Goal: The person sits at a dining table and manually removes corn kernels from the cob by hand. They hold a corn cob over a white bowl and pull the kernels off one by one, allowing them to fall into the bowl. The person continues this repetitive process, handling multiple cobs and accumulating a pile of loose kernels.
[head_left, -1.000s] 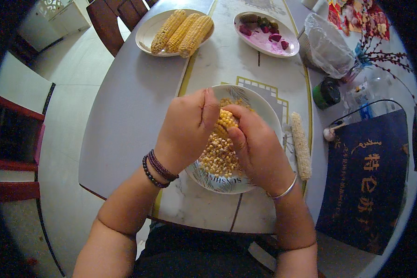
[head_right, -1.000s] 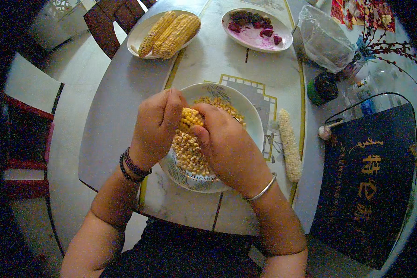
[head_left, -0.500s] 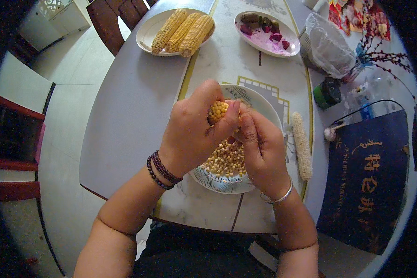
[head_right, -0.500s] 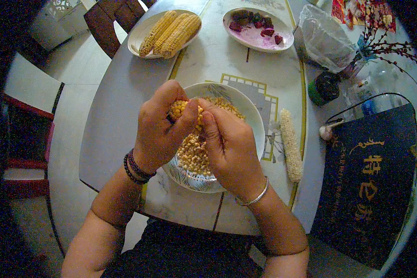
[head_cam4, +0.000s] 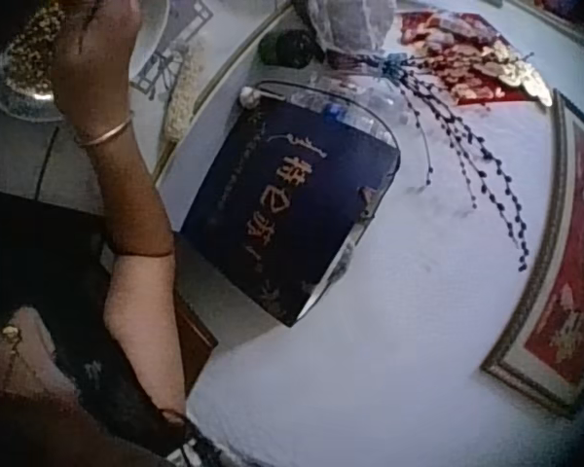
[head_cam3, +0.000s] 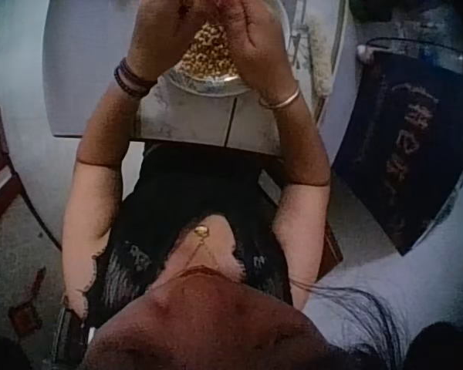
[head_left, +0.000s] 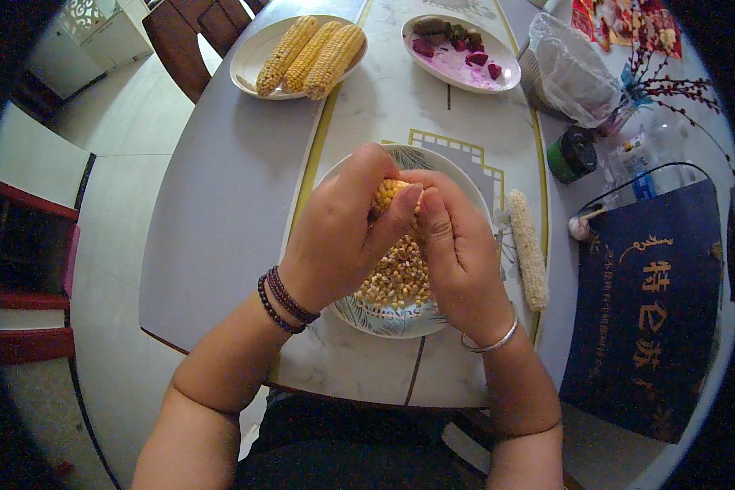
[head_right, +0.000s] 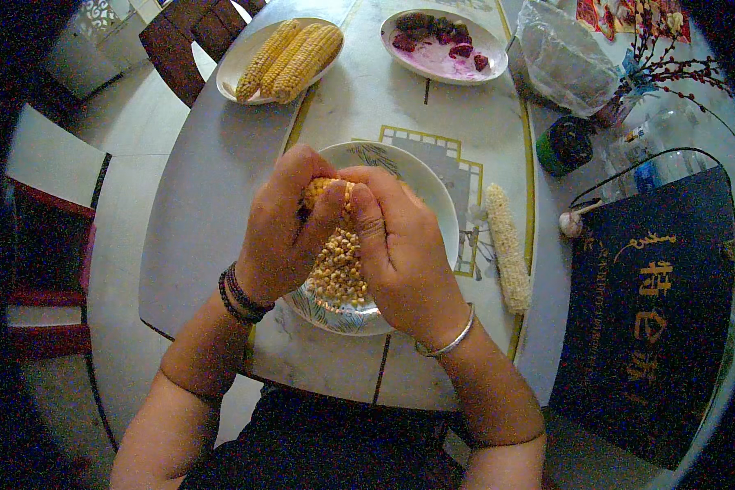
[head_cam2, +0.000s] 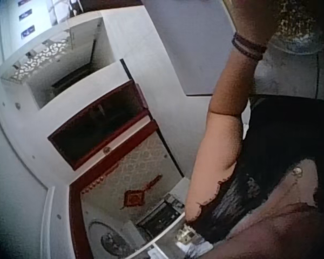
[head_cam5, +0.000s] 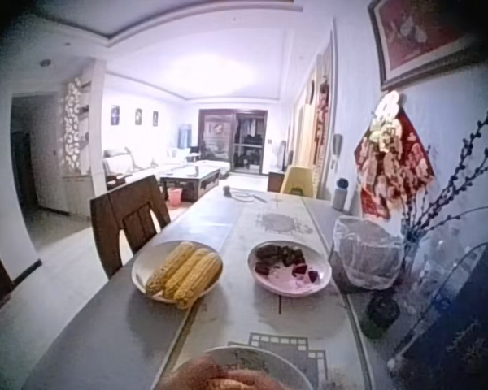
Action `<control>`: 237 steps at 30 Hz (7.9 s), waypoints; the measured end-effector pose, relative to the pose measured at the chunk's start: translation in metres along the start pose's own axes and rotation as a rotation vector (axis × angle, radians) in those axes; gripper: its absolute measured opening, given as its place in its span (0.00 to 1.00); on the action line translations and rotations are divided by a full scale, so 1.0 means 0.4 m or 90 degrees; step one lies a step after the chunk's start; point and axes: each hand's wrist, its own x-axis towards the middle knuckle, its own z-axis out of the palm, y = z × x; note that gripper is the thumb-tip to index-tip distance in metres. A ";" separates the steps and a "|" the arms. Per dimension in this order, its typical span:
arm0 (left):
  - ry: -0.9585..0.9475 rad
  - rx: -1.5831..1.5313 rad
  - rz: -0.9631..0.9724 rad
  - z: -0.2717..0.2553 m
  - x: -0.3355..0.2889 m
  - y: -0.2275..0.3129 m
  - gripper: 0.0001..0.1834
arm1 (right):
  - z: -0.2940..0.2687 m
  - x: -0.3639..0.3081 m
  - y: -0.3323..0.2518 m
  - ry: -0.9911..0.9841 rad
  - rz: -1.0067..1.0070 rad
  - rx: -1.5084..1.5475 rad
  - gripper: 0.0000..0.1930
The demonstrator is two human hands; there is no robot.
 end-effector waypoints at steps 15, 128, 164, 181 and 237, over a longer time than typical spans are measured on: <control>-0.019 -0.032 0.050 0.008 -0.001 0.022 0.11 | -0.003 -0.011 -0.005 0.020 0.093 0.104 0.19; -0.178 -0.133 -0.100 0.001 -0.010 0.034 0.26 | 0.001 -0.011 -0.001 0.036 -0.078 -0.137 0.21; -0.237 -0.046 -0.057 -0.011 -0.006 0.003 0.26 | -0.037 -0.010 -0.007 -0.038 0.003 -0.091 0.22; -0.038 -0.122 0.058 0.008 0.012 -0.014 0.11 | -0.087 0.008 -0.004 0.026 0.127 0.128 0.14; -0.035 0.065 0.210 -0.023 -0.013 0.026 0.09 | -0.032 -0.028 0.009 -0.178 0.244 0.102 0.21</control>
